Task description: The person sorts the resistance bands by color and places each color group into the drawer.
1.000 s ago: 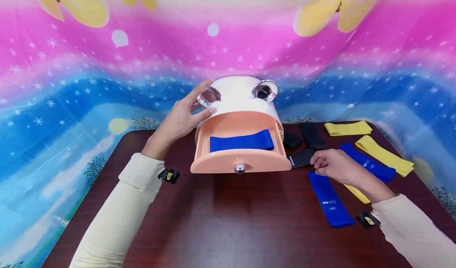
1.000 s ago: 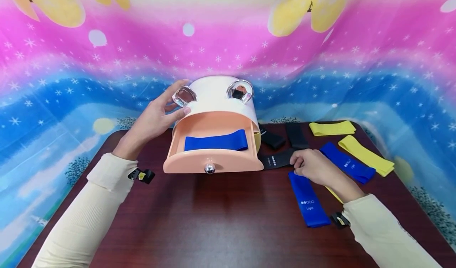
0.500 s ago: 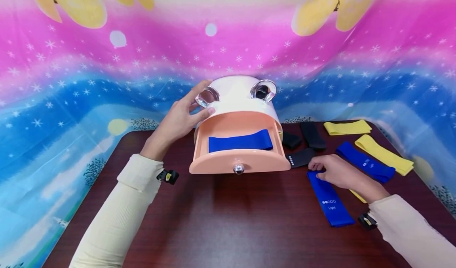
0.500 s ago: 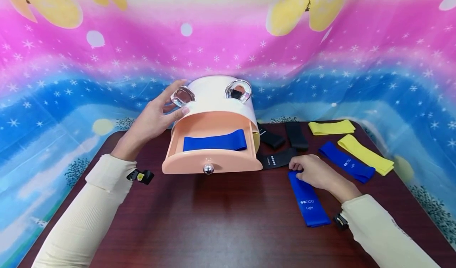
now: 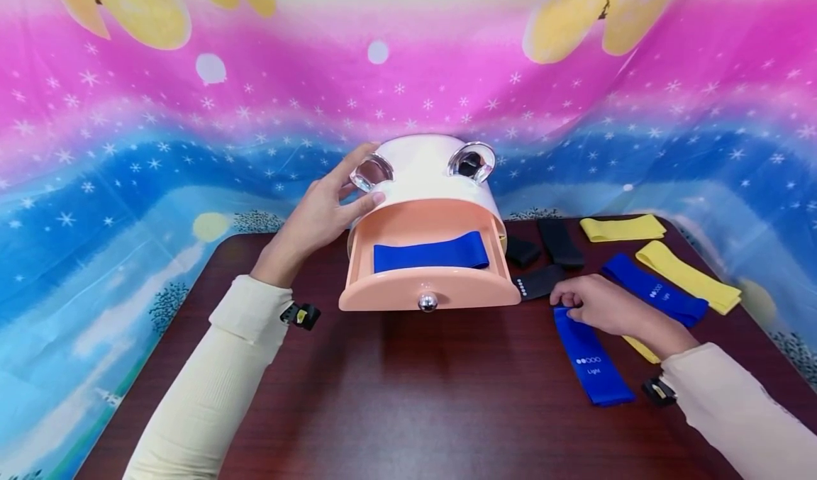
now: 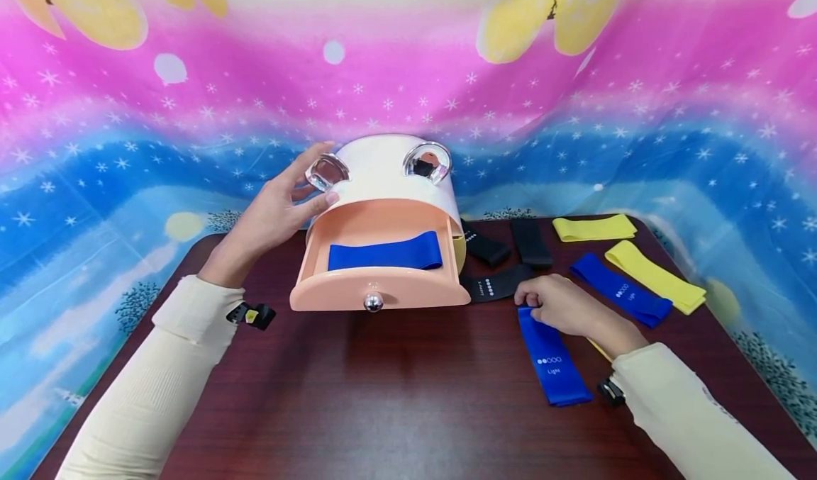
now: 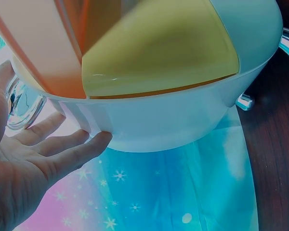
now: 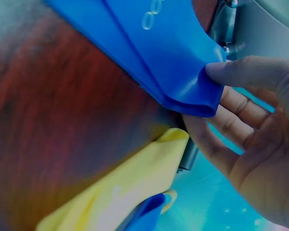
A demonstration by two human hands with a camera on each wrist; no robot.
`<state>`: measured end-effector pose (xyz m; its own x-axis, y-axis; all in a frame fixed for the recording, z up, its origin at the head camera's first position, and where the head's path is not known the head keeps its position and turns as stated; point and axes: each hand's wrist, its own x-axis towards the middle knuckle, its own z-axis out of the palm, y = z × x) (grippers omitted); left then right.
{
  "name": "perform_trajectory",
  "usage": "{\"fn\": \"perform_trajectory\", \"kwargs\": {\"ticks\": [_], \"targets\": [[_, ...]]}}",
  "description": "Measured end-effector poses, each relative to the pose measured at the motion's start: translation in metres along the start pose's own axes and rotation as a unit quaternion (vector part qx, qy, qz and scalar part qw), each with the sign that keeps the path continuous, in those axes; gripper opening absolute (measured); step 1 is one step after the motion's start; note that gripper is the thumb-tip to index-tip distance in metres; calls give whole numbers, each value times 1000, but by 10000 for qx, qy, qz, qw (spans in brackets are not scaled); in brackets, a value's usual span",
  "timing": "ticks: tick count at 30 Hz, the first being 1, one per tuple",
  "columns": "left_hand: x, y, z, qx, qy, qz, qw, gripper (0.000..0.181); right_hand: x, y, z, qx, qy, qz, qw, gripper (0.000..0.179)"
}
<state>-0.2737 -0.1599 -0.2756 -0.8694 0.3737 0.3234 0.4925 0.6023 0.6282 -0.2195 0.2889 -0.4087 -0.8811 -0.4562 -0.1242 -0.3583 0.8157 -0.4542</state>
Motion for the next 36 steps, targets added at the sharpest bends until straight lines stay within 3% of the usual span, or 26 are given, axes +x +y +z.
{"fn": "perform_trajectory", "kwargs": {"ticks": [5, 14, 25, 31, 36], "targets": [[0, 0, 0, -12, -4, 30, 10000, 77, -6, -12, -10, 31, -233, 157, 9996, 31], [0, 1, -1, 4, -15, -8, 10000, 77, -15, -38, -33, -794, -327, 71, 9963, 30], [0, 0, -1, -14, -5, 35, 10000, 77, -29, -67, -60, -956, 44, -252, 9951, 29], [0, -1, 0, -44, -2, 84, 10000, 77, -37, -82, -74, -749, 130, -353, 9965, 32], [0, -1, 0, -83, -7, 100, 9999, 76, -44, -94, -90, -781, 486, -502, 9945, 34]]}}
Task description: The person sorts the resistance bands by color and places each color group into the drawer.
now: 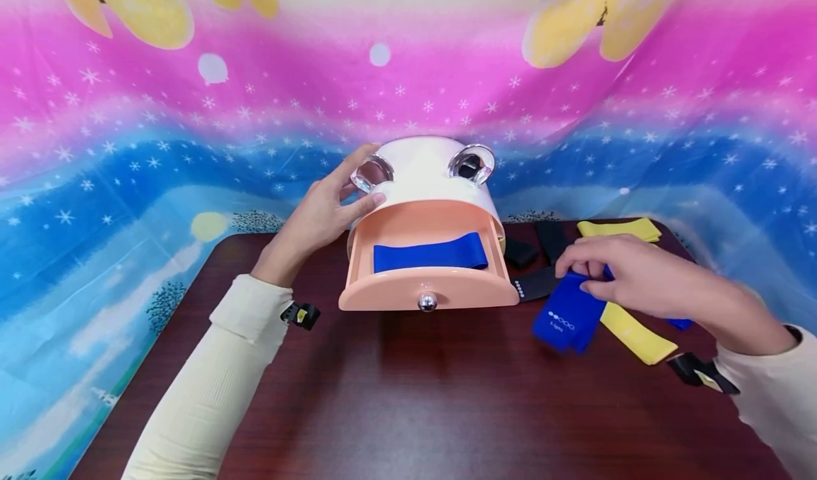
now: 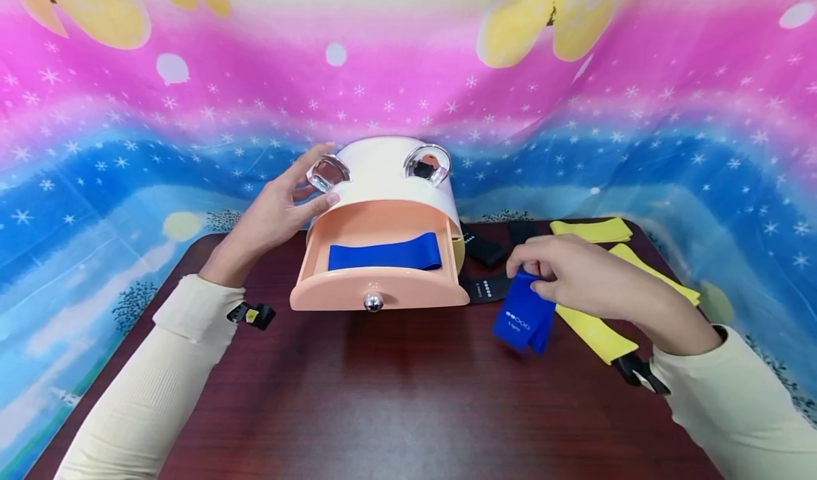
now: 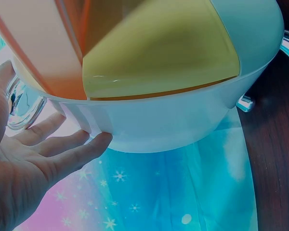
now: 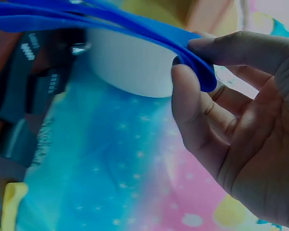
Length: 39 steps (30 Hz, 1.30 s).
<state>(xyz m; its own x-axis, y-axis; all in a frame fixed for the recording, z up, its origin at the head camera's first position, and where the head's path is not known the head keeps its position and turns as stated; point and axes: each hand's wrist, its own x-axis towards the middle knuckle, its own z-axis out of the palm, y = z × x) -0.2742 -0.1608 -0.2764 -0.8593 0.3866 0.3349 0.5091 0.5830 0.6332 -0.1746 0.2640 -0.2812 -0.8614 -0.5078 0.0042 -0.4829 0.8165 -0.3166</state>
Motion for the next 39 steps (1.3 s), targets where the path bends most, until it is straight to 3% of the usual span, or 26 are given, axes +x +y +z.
{"fn": "perform_trajectory", "kwargs": {"ticks": [5, 11, 15, 20, 27, 39], "targets": [[0, 0, 0, -64, 7, -2, 10000, 76, -1, -14, -23, -139, 333, 139, 9993, 38], [0, -1, 0, -82, 17, 12, 10000, 76, 3, -34, -54, 260, 369, 607, 9971, 38], [0, 0, -1, -73, -22, -58, 10000, 76, 6, -45, -72, 407, 607, 815, 9940, 37], [0, 0, -2, -61, -41, -114, 9999, 76, 11, -55, -87, 398, 1125, 668, 9906, 35], [0, 0, -2, -69, -51, -99, 9999, 76, 25, -68, -100, 500, 1624, 107, 9854, 32], [0, 0, -1, -77, -4, -28, 10000, 76, 60, -123, -97, 1542, 1426, 0, 9777, 28]]}}
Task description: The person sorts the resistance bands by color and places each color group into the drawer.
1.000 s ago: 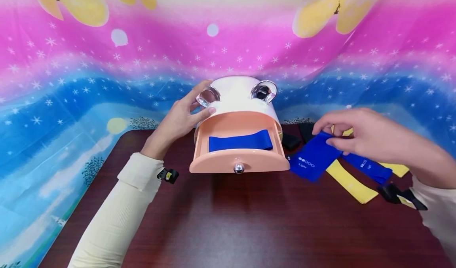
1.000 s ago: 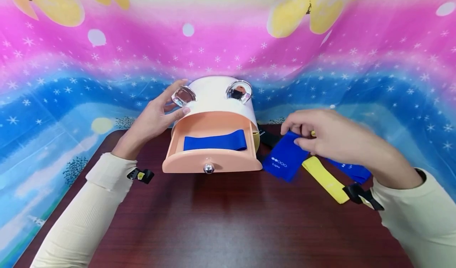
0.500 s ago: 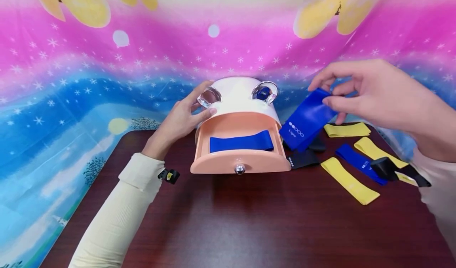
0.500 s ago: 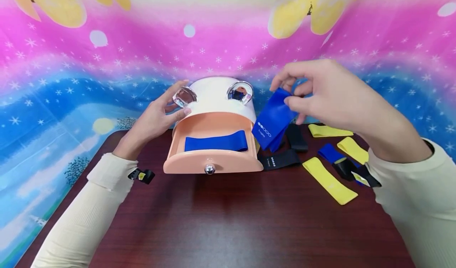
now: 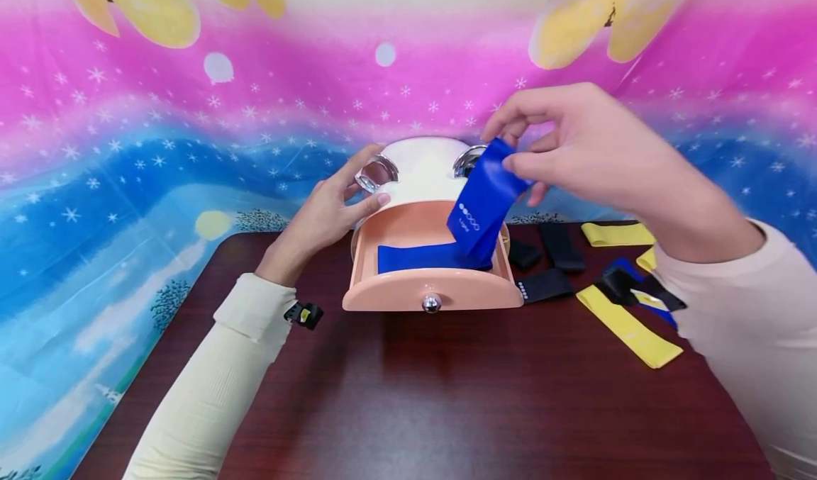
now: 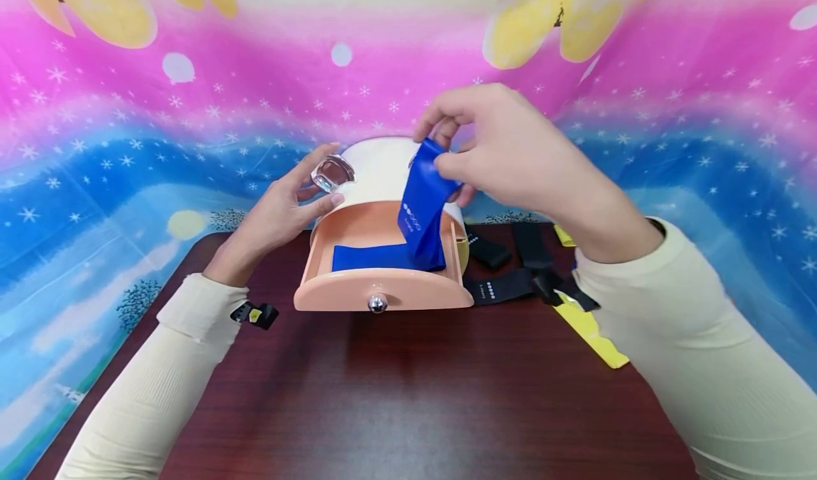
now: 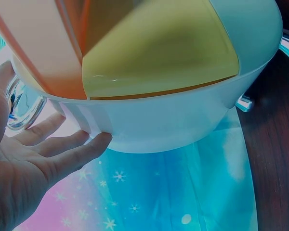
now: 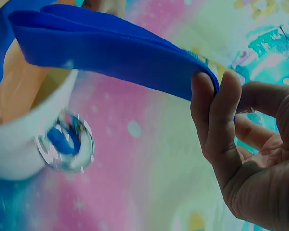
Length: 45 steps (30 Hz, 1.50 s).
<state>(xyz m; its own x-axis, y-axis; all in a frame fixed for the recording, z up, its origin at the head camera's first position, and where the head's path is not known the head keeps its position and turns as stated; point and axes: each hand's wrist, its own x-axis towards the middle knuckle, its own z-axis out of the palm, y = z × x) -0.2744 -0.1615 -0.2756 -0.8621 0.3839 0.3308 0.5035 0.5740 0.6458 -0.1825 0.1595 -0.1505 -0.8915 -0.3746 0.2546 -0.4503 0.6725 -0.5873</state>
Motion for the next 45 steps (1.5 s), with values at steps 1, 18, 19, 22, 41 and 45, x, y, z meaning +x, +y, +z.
{"fn": "perform_trajectory", "kwargs": {"ticks": [1, 18, 19, 22, 41, 45], "targets": [[0, 0, 0, -4, 2, 0, 10000, 76, 2, -4, 4, 47, -15, 1, 10000, 28], [0, -2, 1, 71, -23, -134, 9999, 76, 38, -35, 58, 858, -402, 281, 9951, 24], [0, -2, 1, 74, -25, -141, 9999, 76, 39, -37, 60, 936, -426, 257, 9944, 24], [0, -2, 0, 31, -58, -163, 9998, 76, 44, -42, 67, 1243, -512, 179, 9908, 23], [1, -3, -1, 207, 212, -158, 9994, 45, 58, -69, 95, 2275, -773, -366, 9700, 22], [1, -5, -2, 365, 300, 24, 9989, 37, 57, -73, 95, 2249, -743, -405, 9707, 21]]}}
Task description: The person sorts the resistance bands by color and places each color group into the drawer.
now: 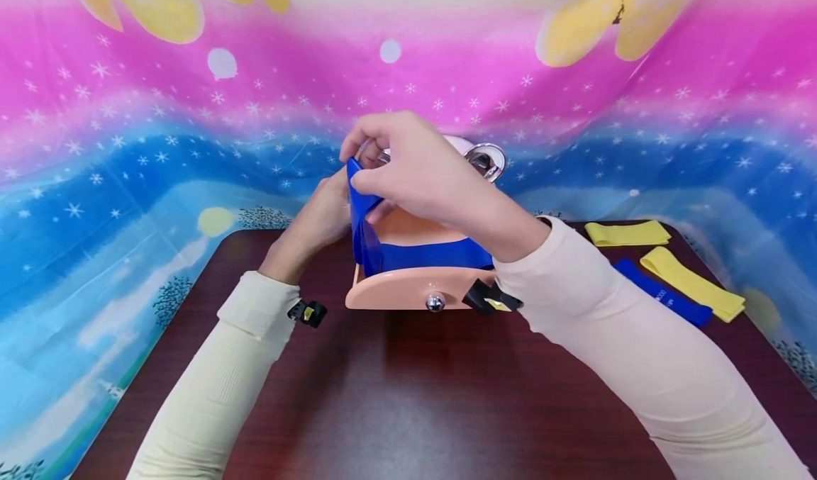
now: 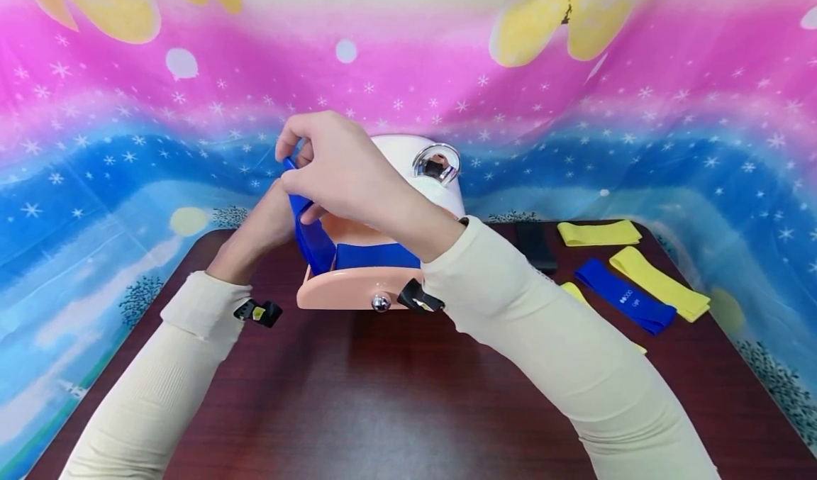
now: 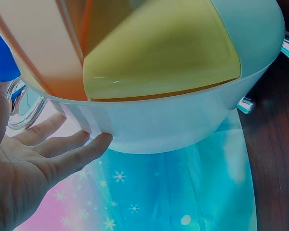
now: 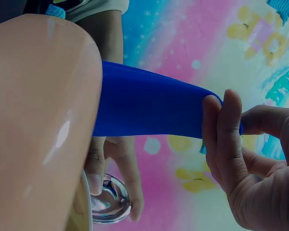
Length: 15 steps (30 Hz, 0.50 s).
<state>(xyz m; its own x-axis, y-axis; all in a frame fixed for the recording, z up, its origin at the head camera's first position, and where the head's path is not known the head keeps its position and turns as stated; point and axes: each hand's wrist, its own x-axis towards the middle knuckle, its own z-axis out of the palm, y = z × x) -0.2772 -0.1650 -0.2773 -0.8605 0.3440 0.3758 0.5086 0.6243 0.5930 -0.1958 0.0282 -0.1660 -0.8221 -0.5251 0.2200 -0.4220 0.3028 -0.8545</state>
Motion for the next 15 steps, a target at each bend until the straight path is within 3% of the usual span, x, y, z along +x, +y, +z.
{"fn": "perform_trajectory", "kwargs": {"ticks": [4, 8, 15], "targets": [[1, 0, 0, -254, -150, -225, 9993, 54, -2, 6, -3, -227, 105, 113, 9996, 20], [1, 1, 1, -446, -354, -378, 9977, 77, -9, 21, -12, -448, 229, 594, 9970, 20], [-1, 4, 1, -242, -332, -240, 9989, 75, -29, 55, -29, -893, 380, 1536, 9833, 22]]}}
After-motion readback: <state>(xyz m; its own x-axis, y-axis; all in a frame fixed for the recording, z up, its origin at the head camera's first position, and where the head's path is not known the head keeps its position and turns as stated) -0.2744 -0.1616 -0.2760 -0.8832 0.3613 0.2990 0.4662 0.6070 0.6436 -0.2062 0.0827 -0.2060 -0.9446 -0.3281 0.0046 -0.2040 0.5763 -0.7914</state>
